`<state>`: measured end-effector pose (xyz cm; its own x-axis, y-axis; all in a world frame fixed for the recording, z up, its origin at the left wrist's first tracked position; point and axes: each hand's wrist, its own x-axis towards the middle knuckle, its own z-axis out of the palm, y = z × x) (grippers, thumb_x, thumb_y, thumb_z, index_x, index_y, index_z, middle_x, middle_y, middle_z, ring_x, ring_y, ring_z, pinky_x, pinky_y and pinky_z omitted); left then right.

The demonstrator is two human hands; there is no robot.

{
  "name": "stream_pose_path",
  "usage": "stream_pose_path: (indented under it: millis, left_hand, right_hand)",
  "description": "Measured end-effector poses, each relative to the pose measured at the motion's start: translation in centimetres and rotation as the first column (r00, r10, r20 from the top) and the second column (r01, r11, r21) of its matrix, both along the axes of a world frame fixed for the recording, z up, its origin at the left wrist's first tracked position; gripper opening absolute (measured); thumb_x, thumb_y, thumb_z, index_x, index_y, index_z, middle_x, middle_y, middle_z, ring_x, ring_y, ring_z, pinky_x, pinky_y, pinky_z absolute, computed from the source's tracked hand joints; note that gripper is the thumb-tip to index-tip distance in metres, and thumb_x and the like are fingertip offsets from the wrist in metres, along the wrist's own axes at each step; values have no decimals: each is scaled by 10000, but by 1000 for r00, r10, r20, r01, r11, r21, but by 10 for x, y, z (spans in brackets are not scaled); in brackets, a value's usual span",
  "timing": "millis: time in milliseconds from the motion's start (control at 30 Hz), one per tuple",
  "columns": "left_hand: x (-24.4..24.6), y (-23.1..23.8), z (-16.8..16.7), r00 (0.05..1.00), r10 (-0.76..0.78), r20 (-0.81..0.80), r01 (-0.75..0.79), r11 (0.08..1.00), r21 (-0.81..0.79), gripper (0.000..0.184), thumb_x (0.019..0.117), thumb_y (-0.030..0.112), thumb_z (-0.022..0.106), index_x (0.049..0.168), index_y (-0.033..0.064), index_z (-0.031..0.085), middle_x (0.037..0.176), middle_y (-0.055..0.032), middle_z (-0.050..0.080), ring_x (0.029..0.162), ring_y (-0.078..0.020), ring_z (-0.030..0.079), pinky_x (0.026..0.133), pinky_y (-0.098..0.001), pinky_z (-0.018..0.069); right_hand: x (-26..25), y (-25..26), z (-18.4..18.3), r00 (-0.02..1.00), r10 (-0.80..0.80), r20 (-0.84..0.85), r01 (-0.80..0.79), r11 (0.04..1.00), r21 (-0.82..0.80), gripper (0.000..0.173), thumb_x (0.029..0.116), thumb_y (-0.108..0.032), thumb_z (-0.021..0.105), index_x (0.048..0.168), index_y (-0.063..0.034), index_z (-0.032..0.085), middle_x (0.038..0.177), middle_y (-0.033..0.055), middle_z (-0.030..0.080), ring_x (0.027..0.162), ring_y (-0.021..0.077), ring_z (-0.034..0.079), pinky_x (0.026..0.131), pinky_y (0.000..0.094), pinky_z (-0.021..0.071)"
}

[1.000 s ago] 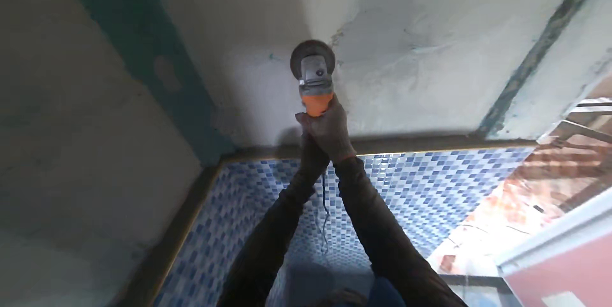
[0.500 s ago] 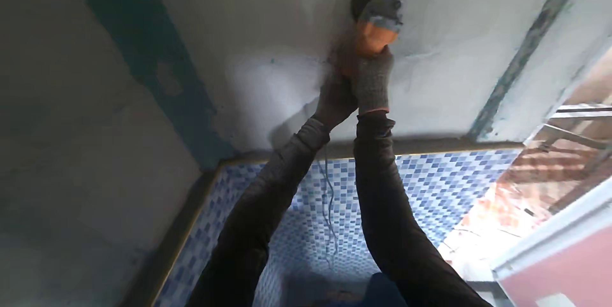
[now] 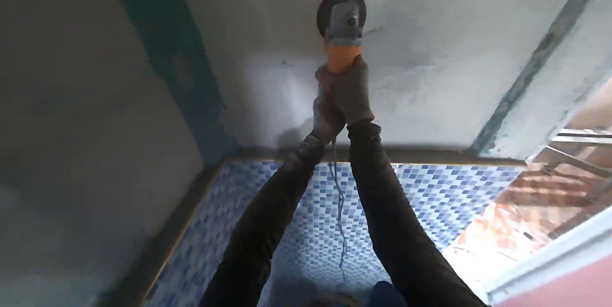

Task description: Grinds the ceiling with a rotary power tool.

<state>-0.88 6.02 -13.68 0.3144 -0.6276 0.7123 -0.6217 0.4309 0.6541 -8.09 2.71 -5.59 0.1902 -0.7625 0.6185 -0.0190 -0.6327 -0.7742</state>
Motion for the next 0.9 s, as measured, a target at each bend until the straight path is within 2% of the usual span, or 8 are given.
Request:
stream_pose_path:
  millis: [133, 300, 367, 433, 500, 600, 700, 900]
  left_hand:
    - [14, 10, -12, 986, 48, -160, -47, 999, 10, 668, 865, 69, 744, 1444, 44, 411, 1094, -161, 665, 936, -232, 685, 768, -441, 595]
    - [27, 31, -28, 944, 171, -282, -144, 983, 116, 561, 972, 89, 662, 1477, 3, 432, 1265, -191, 628, 1093, -224, 636, 922, -405, 551]
    - [37, 37, -31, 936, 219, -275, -169, 966, 197, 672, 988, 113, 652, 1560, 8, 315, 1475, -217, 508, 1324, -271, 534, 1082, -440, 469]
    - [46, 39, -31, 912, 267, -312, -210, 956, 204, 816, 911, 49, 734, 1572, -8, 259, 1489, -238, 482, 1341, -288, 519, 1095, -444, 462]
    - [55, 43, -30, 920, 254, -300, -194, 957, 213, 887, 883, 12, 752, 1586, -6, 212, 1513, -241, 452, 1365, -280, 494, 1112, -430, 444]
    - [53, 48, -24, 967, 224, -126, -198, 962, 189, 635, 1001, 111, 620, 1553, 3, 327, 1476, -202, 508, 1337, -232, 518, 1095, -396, 451]
    - [42, 42, -24, 985, 169, -34, -161, 972, 172, 611, 932, 111, 704, 1475, 23, 439, 1296, -200, 622, 1120, -257, 652, 918, -447, 565]
    - [16, 44, -19, 975, 224, -1, -212, 922, 323, 635, 901, 71, 726, 1454, -19, 428, 1149, -242, 664, 1029, -334, 675, 880, -496, 564]
  right_hand:
    - [7, 37, -17, 995, 70, -75, -72, 997, -21, 731, 822, -211, 862, 1429, -114, 466, 1064, 144, 694, 862, 291, 705, 686, 495, 606]
    - [24, 56, -21, 926, 142, -351, -126, 990, 67, 706, 826, -306, 848, 1406, -103, 502, 1014, 139, 686, 799, 269, 687, 634, 461, 591]
    - [36, 62, -26, 892, 111, -438, -124, 992, -1, 666, 838, -342, 838, 1375, -66, 558, 1016, 147, 705, 862, 282, 694, 708, 480, 585]
    - [47, 72, -9, 903, 96, -418, -139, 988, -73, 774, 819, -264, 856, 1459, -49, 477, 1195, 197, 671, 1050, 354, 673, 867, 540, 572]
    - [56, 74, 0, 931, 93, -352, -131, 988, -84, 880, 789, -226, 873, 1522, -72, 410, 1264, 212, 649, 1091, 385, 660, 888, 562, 566]
    - [49, 68, -13, 949, 81, -304, -84, 996, 4, 877, 781, -303, 885, 1504, -137, 418, 1140, 157, 684, 903, 330, 697, 704, 522, 602]
    - [28, 59, -31, 982, 105, -158, -80, 985, 153, 792, 795, -289, 875, 1450, -159, 449, 974, 146, 685, 718, 321, 671, 555, 500, 564]
    - [23, 43, -62, 990, -13, -142, 30, 993, 115, 780, 805, -386, 878, 1429, -163, 466, 1068, 151, 685, 861, 339, 686, 679, 560, 576]
